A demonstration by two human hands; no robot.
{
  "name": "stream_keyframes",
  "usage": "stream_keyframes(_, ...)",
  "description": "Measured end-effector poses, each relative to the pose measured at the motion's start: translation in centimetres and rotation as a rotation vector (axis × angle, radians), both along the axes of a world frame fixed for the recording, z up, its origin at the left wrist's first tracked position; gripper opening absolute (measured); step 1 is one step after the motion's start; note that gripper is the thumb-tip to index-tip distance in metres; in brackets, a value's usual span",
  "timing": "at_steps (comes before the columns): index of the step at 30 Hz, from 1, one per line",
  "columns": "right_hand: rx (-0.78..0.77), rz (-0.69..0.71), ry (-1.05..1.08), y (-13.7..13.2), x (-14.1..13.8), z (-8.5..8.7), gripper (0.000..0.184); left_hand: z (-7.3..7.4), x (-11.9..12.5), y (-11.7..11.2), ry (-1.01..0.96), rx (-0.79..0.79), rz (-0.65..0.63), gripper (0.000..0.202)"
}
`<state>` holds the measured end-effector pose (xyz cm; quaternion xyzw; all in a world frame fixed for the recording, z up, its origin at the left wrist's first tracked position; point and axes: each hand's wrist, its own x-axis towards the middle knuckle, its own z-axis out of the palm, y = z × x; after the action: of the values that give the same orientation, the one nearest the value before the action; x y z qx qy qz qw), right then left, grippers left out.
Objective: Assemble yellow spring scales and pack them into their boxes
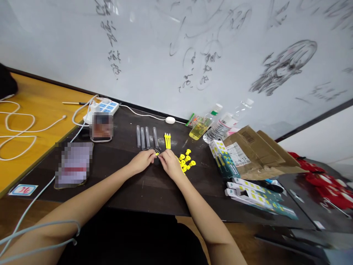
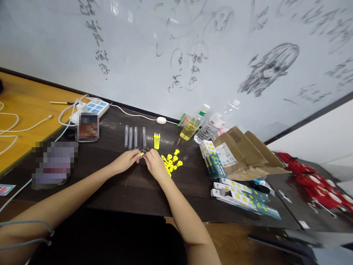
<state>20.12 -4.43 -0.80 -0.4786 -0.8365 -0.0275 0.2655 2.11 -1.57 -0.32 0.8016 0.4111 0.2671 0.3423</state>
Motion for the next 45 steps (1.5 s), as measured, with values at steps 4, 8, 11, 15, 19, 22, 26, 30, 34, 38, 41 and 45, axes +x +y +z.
stream_keyframes(4,0.004,-0.026,0.010,-0.1,-0.3,-0.4,0.022,0.1,0.0,-0.2,0.077,0.030,0.008,0.025)
stream_keyframes(8,-0.002,-0.045,0.026,-0.2,-0.4,-0.6,0.021,0.3,0.2,-0.4,0.177,0.057,0.038,0.022)
stream_keyframes(11,0.003,-0.043,0.025,-0.2,-0.5,-0.8,0.019,0.7,0.2,-0.7,0.255,0.099,0.036,0.022)
stream_keyframes(15,0.017,-0.038,0.033,-0.2,-0.6,-1.1,0.018,0.9,0.2,-0.9,0.354,0.155,0.018,0.025)
stream_keyframes(19,-0.015,-0.022,0.093,-0.3,-0.8,-1.2,0.015,0.8,0.2,-0.9,0.414,0.214,0.019,0.028)
stream_keyframes(22,-0.054,-0.013,0.162,-0.2,-0.8,-1.3,0.014,0.8,0.3,-1.0,0.434,0.234,0.024,0.029)
stream_keyframes(26,-0.088,-0.024,0.244,-0.2,-1.0,-1.3,0.013,1.1,0.4,-1.1,0.460,0.236,0.019,0.026)
stream_keyframes(30,-0.112,-0.056,0.312,-0.2,-1.2,-1.3,0.014,1.0,0.4,-1.1,0.469,0.237,0.011,0.025)
stream_keyframes(34,-0.128,-0.077,0.330,-0.2,-1.3,-1.2,0.014,0.8,0.4,-1.0,0.475,0.251,0.007,0.025)
stream_keyframes(38,-0.154,-0.072,0.354,-0.2,-1.3,-1.1,0.015,0.8,0.2,-0.8,0.446,0.195,-0.002,0.025)
stream_keyframes(41,-0.169,-0.064,0.357,-0.2,-1.3,-1.0,0.015,0.8,-0.1,-0.5,0.340,0.096,-0.034,0.028)
stream_keyframes(45,-0.170,-0.070,0.340,-0.2,-1.2,-1.0,0.015,0.6,0.0,-0.6,0.413,0.167,-0.029,0.024)
